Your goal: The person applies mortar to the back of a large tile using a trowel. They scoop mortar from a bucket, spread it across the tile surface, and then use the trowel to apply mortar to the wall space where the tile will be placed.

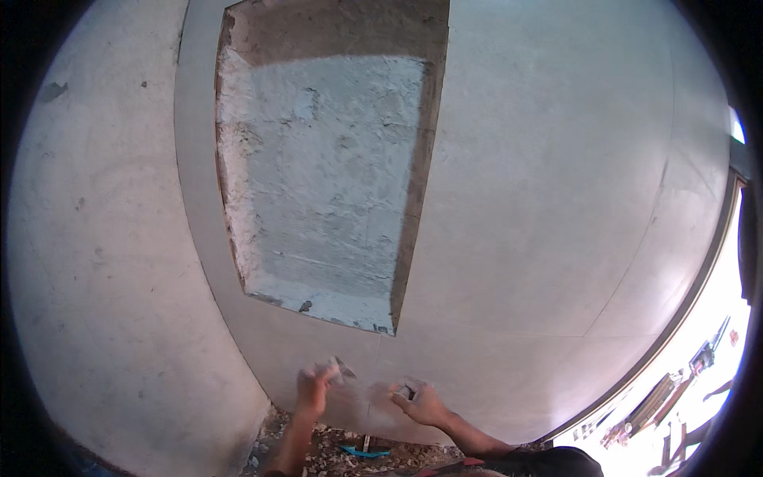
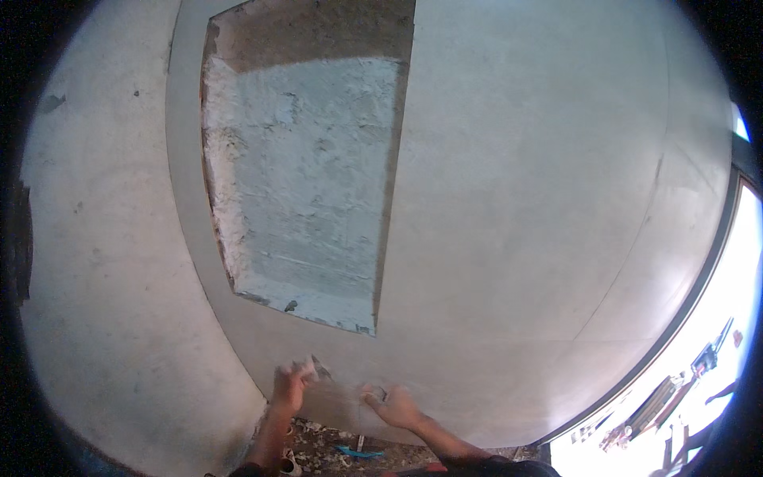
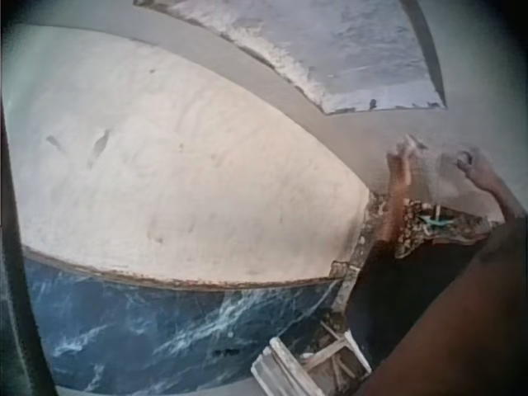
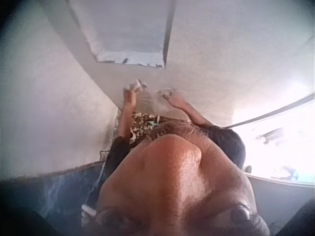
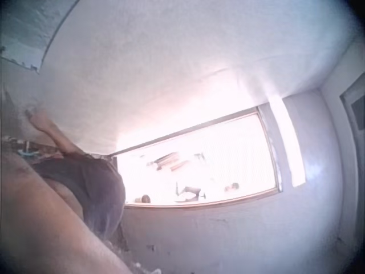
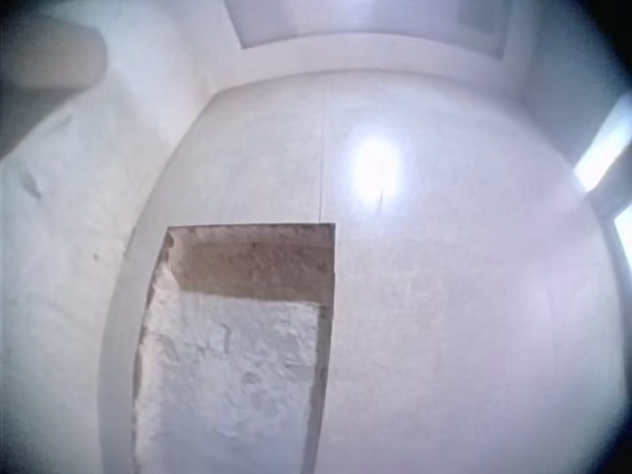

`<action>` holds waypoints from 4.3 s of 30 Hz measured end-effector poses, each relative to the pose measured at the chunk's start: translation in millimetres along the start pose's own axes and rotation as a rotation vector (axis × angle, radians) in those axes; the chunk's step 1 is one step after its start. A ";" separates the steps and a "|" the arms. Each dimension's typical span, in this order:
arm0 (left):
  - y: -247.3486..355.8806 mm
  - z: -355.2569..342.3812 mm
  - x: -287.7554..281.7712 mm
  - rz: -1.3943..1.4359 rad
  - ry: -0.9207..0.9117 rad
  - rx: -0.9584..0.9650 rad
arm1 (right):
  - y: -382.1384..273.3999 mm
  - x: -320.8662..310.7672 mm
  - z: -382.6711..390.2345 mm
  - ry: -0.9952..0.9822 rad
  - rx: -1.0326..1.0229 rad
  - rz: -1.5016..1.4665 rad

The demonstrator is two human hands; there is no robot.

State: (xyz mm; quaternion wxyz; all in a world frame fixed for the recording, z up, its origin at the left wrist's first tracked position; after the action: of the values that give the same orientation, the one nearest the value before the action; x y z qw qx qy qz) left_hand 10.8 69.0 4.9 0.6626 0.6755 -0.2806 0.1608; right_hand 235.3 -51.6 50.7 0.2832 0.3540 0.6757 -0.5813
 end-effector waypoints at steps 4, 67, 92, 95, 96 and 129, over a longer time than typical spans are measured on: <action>53.2 -63.2 19.2 0.012 0.024 0.029 | 19.1 -19.5 20.3 0.143 -0.006 -0.100; 17.8 -254.5 28.4 -1.425 0.046 0.310 | 381.8 203.3 465.5 -0.387 1.307 0.182; -417.7 152.8 -15.1 -1.560 -0.278 -0.264 | 536.3 48.9 759.3 0.361 1.710 -0.282; -471.9 211.5 72.6 -1.526 -0.489 -0.393 | 533.1 48.2 795.9 0.437 1.807 -0.315; -476.9 214.9 90.2 -1.506 -0.597 -0.356 | 527.1 51.6 795.7 0.460 1.821 -0.339; -690.7 516.0 237.1 -1.778 -0.701 -0.766 | 887.4 -77.1 808.8 0.211 1.283 -0.005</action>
State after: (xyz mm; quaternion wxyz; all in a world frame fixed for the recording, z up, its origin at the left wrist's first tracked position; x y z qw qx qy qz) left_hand 527.5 -503.5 -447.6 0.5941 0.3913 0.1107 -0.6940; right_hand 974.0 -795.4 -539.7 -0.0539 0.5064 0.2193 -0.8322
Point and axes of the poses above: each hand's wrist, its own z-axis away from the middle knuckle, its own x-axis out of the palm, y = z × x, the point moved 7 cm from there along -z, towards the middle knuckle, and after that the axes turned 14 degrees about z, right-handed, at the moved point
